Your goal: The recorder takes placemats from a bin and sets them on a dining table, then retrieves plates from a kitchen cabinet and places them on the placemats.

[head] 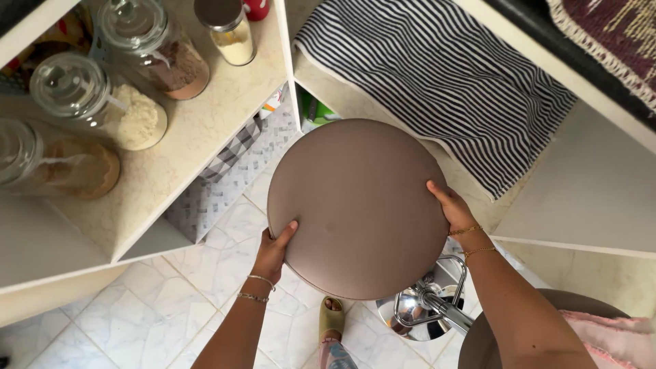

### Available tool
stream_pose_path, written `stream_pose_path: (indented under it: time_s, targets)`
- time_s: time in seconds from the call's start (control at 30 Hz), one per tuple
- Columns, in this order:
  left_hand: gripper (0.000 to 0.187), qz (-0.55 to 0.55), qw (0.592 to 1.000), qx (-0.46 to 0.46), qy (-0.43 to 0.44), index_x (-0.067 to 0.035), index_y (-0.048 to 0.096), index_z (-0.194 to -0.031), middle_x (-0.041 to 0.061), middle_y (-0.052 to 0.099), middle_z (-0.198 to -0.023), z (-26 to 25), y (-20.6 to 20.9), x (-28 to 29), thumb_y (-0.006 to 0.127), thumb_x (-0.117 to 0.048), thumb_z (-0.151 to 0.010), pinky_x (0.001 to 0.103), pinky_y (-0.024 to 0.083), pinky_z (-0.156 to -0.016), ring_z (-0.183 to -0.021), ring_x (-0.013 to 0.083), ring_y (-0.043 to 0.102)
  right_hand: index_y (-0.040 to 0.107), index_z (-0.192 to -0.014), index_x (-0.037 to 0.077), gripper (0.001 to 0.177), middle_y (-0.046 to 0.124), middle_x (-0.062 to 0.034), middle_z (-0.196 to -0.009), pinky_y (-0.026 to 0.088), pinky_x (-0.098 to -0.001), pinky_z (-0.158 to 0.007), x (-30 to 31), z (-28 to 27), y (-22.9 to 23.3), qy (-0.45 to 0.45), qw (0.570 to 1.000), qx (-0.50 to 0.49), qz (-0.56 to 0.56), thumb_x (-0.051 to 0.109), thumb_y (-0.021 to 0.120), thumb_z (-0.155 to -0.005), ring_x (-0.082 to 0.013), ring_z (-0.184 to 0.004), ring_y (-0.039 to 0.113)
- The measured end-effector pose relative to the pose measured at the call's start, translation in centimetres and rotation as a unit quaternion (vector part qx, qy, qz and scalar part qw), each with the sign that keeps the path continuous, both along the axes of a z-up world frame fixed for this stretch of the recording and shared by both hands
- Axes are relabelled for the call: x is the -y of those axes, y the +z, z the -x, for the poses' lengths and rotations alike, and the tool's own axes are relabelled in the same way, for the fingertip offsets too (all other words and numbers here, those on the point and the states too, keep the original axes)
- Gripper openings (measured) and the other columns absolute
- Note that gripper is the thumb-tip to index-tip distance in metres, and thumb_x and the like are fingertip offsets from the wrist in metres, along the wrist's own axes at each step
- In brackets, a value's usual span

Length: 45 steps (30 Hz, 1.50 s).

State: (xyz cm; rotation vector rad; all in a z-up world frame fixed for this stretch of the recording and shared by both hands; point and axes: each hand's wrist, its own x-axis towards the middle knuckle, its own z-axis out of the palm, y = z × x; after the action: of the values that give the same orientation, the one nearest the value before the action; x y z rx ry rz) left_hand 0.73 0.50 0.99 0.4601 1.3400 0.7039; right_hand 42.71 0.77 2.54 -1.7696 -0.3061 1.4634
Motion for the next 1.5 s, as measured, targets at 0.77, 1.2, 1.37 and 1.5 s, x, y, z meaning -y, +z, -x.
stream_pose_path:
  time_s: [0.77, 1.2, 1.37, 1.5]
  targets:
    - [0.087, -0.06, 0.949, -0.138, -0.278, 0.007, 0.03, -0.148, 0.025, 0.037, -0.145, -5.6, -5.8, 23.0, 0.076, -0.037, -0.089, 0.043, 0.033, -0.104, -0.13, 0.0339, 0.039, 0.063, -0.133, 0.01, 0.06, 0.056, -0.0187, -0.141, 0.04, -0.0484, -0.111, 30.4, 0.2, 14.5, -0.101, 0.767, 0.632, -0.046, 0.026, 0.081, -0.078, -0.0387, -0.134, 0.048]
    - [0.07, 0.107, 0.83, -0.01, -0.548, -0.018, 0.047, -0.146, 0.001, 0.064, -0.122, -33.7, 9.1, 24.7, 0.074, -0.033, -0.082, 0.039, 0.048, -0.092, -0.104, 0.0148, 0.056, 0.039, -0.144, 0.0, 0.082, 0.071, -0.0218, -0.102, 0.058, -0.0496, -0.049, 51.8, 9.7, 2.1, -0.754, 0.654, 0.056, 0.012, 0.024, 0.081, -0.078, -0.029, -0.073, 0.072]
    - [0.064, 0.103, 0.827, -0.029, -0.552, -0.012, 0.055, -0.137, 0.003, 0.058, -0.112, -36.4, 5.6, 26.4, 0.08, -0.039, -0.085, 0.039, 0.049, -0.083, -0.092, 0.0179, 0.057, 0.047, -0.136, -0.006, 0.07, 0.072, -0.0214, -0.112, 0.062, -0.0456, -0.066, 51.4, 10.1, 7.9, -0.761, 0.644, -0.045, -0.058, 0.018, 0.082, -0.08, -0.0308, -0.087, 0.074]
    - [0.042, 0.117, 0.824, -0.01, -0.555, -0.023, 0.061, -0.123, 0.003, 0.061, -0.105, -37.0, 13.8, 30.3, 0.074, -0.031, -0.084, 0.038, 0.049, -0.078, -0.089, 0.0191, 0.057, 0.056, -0.136, -0.006, 0.063, 0.071, -0.019, -0.121, 0.059, -0.0393, -0.086, 54.8, 10.9, 10.3, -0.735, 0.648, -0.14, -0.142, 0.016, 0.078, -0.081, -0.0285, -0.103, 0.072]
